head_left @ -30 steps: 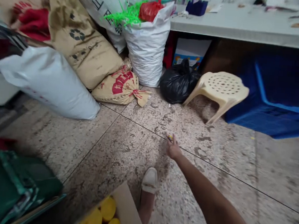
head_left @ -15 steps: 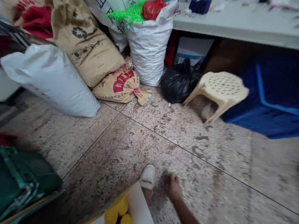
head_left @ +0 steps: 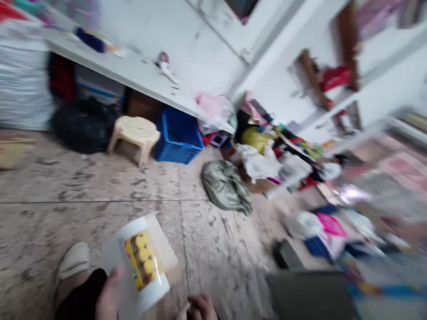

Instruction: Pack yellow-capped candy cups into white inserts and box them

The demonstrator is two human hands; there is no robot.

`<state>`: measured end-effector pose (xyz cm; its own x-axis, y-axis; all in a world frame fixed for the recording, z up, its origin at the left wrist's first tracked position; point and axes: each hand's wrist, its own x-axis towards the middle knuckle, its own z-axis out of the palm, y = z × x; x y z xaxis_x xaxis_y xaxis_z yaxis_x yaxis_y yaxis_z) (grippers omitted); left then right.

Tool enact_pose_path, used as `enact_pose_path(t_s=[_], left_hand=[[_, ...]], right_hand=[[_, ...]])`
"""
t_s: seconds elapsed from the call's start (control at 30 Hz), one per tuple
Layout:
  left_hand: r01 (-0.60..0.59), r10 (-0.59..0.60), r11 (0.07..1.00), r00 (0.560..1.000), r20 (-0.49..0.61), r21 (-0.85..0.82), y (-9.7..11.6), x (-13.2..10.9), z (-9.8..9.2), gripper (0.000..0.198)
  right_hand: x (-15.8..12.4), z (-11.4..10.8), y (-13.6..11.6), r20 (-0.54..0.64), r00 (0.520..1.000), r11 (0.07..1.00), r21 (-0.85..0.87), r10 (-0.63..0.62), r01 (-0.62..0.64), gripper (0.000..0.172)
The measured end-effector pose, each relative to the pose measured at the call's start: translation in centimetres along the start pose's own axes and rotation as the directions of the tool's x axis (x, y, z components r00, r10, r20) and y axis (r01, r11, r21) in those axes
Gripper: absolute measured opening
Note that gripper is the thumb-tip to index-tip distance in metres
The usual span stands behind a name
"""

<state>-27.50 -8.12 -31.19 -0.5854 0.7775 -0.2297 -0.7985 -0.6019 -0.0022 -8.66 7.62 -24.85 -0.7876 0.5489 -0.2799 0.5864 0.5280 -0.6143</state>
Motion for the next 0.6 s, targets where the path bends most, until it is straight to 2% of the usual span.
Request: enact_pose_path(t_s=[0.07, 0.13, 0.2, 0.23, 0.3, 0.4, 0.5, 0.6], left_hand=[[0.035, -0.035, 0.999, 0.999, 0.007, -0.007, -3.0, 0.9, 2.0, 0.038], [0.104, -0.097, 0.994, 0.981, 0.168, -0.034, -6.2, 0.2, 5.0, 0.044], [0.209, -0.172, 0.976, 0.914, 0.367, -0.064, -9.3, -2.0, 8.4, 0.045], [0.266, -0.219, 0.962, 0.877, 0.428, -0.052, -10.8, -3.4, 10.2, 0.047], [0.336, -0.313, 0.941, 0.833, 0.457, 0.033, -13.4, -6.1, 13.5, 0.052], [0.321, -0.35, 0.937, 0.856, 0.381, 0.139, -16.7, -9.9, 17.9, 0.054], [0.367, -0.443, 0.893, 0.821, 0.361, 0.262, -19.1, -13.6, 21.5, 0.061], [0.38, -0.525, 0.826, 0.787, 0.323, 0.418, -20.3, -17.2, 24.1, 0.067]], right_hand=[[-4.5, -3.2, 0.2, -0.115, 0.991, 0.996, 0.054, 0.074, -0.068, 0.02], [-10.5, -6.8, -1.3, -0.184, 0.981, 0.993, 0.112, 0.067, -0.047, 0.025], [-16.8, -11.0, -4.2, -0.225, 0.974, 0.988, 0.15, -0.001, 0.035, 0.036], [-19.6, -13.3, -5.7, -0.254, 0.967, 0.984, 0.165, -0.025, 0.069, 0.04], [-24.3, -18.0, -8.0, -0.34, 0.936, 0.966, 0.192, -0.098, 0.171, 0.041], [-29.2, -23.4, -9.2, -0.537, 0.811, 0.938, 0.095, -0.234, 0.334, 0.028], [-33.0, -25.1, -8.2, -0.689, 0.685, 0.909, 0.093, -0.236, 0.407, 0.031], [-36.0, -24.0, -7.1, -0.76, 0.616, 0.877, 0.135, -0.206, 0.46, 0.03]])
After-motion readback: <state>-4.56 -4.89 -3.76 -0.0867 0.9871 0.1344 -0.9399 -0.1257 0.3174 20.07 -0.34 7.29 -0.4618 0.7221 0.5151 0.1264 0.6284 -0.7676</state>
